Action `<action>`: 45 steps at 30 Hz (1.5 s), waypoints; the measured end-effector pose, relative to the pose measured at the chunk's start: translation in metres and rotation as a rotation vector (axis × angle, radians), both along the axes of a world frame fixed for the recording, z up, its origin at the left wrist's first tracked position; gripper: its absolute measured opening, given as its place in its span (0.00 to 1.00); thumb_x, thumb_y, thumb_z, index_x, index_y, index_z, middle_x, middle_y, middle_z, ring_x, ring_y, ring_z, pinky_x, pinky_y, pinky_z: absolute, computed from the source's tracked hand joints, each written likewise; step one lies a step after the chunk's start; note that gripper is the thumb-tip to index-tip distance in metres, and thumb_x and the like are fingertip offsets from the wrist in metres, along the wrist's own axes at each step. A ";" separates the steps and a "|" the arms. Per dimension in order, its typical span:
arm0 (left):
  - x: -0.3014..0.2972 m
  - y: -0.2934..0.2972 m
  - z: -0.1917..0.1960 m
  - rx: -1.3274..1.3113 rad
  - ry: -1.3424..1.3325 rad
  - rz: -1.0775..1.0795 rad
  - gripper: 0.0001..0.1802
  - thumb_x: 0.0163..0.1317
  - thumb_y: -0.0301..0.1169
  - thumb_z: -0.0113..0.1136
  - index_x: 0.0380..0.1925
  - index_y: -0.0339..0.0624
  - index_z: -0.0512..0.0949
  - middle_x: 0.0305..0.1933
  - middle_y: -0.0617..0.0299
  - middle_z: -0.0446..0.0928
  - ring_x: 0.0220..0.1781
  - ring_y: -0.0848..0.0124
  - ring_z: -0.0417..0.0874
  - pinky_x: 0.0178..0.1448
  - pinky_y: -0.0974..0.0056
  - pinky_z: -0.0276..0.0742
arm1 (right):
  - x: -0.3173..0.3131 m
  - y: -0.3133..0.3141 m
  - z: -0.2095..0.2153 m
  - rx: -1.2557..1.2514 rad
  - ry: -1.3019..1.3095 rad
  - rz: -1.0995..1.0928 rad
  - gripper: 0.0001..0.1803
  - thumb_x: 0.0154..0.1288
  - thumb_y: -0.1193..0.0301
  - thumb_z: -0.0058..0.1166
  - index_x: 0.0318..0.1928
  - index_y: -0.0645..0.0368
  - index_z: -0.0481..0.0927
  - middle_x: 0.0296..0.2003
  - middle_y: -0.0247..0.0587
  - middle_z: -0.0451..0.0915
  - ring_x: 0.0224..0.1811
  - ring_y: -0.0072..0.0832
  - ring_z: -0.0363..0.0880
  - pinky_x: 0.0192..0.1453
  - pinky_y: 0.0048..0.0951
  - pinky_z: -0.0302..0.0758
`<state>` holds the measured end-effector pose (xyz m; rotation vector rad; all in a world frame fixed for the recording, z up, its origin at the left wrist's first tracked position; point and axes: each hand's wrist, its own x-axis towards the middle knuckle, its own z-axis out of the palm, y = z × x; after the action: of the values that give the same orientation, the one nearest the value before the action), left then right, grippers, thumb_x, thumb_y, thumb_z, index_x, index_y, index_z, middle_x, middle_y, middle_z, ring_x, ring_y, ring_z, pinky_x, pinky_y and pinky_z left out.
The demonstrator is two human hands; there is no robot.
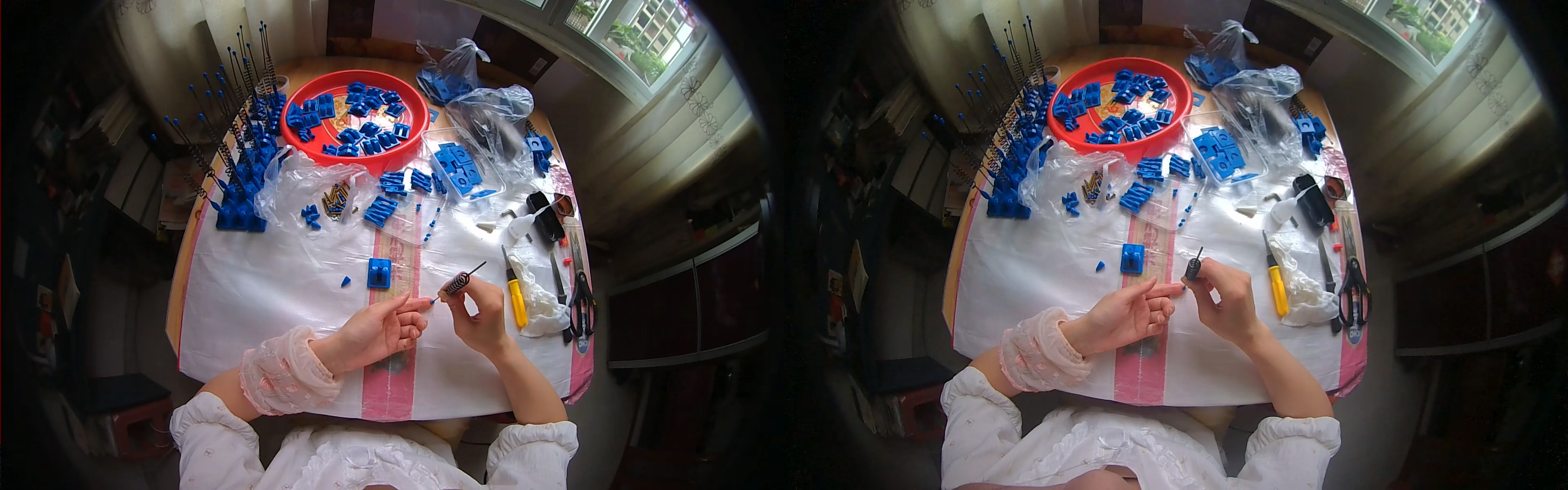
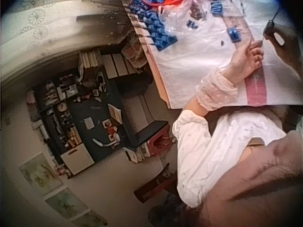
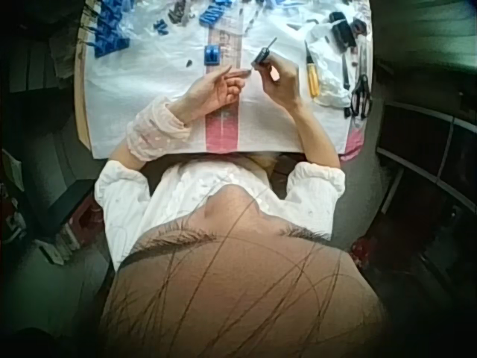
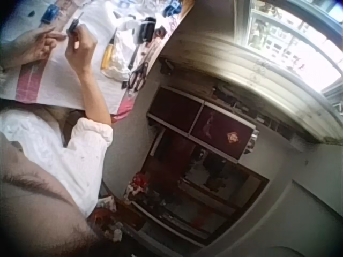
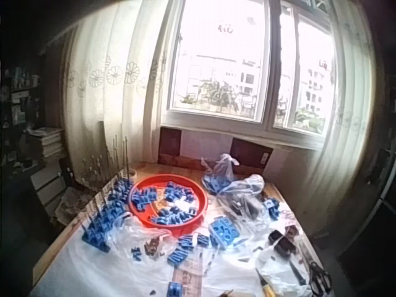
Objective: The recorder is assembling small blue plastic parts onto a metal rod and spring assembly, using adhesive.
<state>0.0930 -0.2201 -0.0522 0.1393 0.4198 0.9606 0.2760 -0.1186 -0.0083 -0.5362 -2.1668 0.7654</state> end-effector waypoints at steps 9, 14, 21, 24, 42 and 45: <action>0.000 0.000 -0.001 0.001 -0.007 0.000 0.25 0.78 0.47 0.37 0.62 0.40 0.67 0.41 0.65 0.76 0.42 0.77 0.77 0.50 0.69 0.74 | 0.001 0.001 -0.003 0.001 0.023 -0.008 0.07 0.56 0.86 0.60 0.33 0.63 0.78 0.24 0.41 0.79 0.23 0.31 0.79 0.27 0.27 0.74; 0.000 -0.001 0.000 0.005 -0.003 0.011 0.25 0.78 0.47 0.37 0.62 0.39 0.67 0.41 0.65 0.76 0.42 0.77 0.76 0.49 0.69 0.74 | 0.003 0.003 -0.002 -0.131 0.035 -0.060 0.05 0.57 0.84 0.60 0.32 0.64 0.79 0.23 0.39 0.80 0.23 0.26 0.79 0.28 0.25 0.72; 0.003 -0.002 0.010 0.003 0.106 0.033 0.26 0.79 0.45 0.38 0.64 0.36 0.66 0.38 0.67 0.75 0.38 0.79 0.75 0.48 0.70 0.73 | 0.002 0.003 -0.004 -0.109 0.077 -0.099 0.03 0.59 0.83 0.60 0.32 0.64 0.79 0.23 0.38 0.81 0.22 0.24 0.78 0.28 0.24 0.71; 0.003 -0.003 0.010 0.044 0.132 0.021 0.23 0.78 0.43 0.40 0.58 0.34 0.70 0.38 0.66 0.75 0.38 0.78 0.75 0.48 0.71 0.73 | 0.001 0.004 -0.007 -0.109 0.055 -0.109 0.03 0.60 0.83 0.59 0.32 0.64 0.79 0.23 0.38 0.80 0.22 0.23 0.76 0.28 0.25 0.71; 0.006 -0.010 0.044 0.400 0.509 -0.310 0.20 0.78 0.39 0.43 0.45 0.34 0.78 0.33 0.66 0.76 0.36 0.79 0.76 0.43 0.72 0.71 | 0.001 0.004 -0.010 -0.075 0.007 -0.087 0.05 0.57 0.86 0.57 0.33 0.66 0.79 0.26 0.40 0.82 0.27 0.28 0.82 0.32 0.26 0.76; 0.006 -0.012 0.056 0.506 0.552 -0.373 0.20 0.78 0.40 0.44 0.44 0.34 0.79 0.32 0.67 0.76 0.35 0.80 0.75 0.42 0.73 0.71 | 0.001 0.003 -0.010 -0.073 -0.017 -0.095 0.05 0.57 0.87 0.56 0.32 0.66 0.80 0.26 0.41 0.83 0.29 0.29 0.84 0.35 0.26 0.78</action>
<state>0.0991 -0.2318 0.0034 0.9254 0.6210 0.6299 0.2771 -0.1156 -0.0179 -0.6800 -2.1190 0.7931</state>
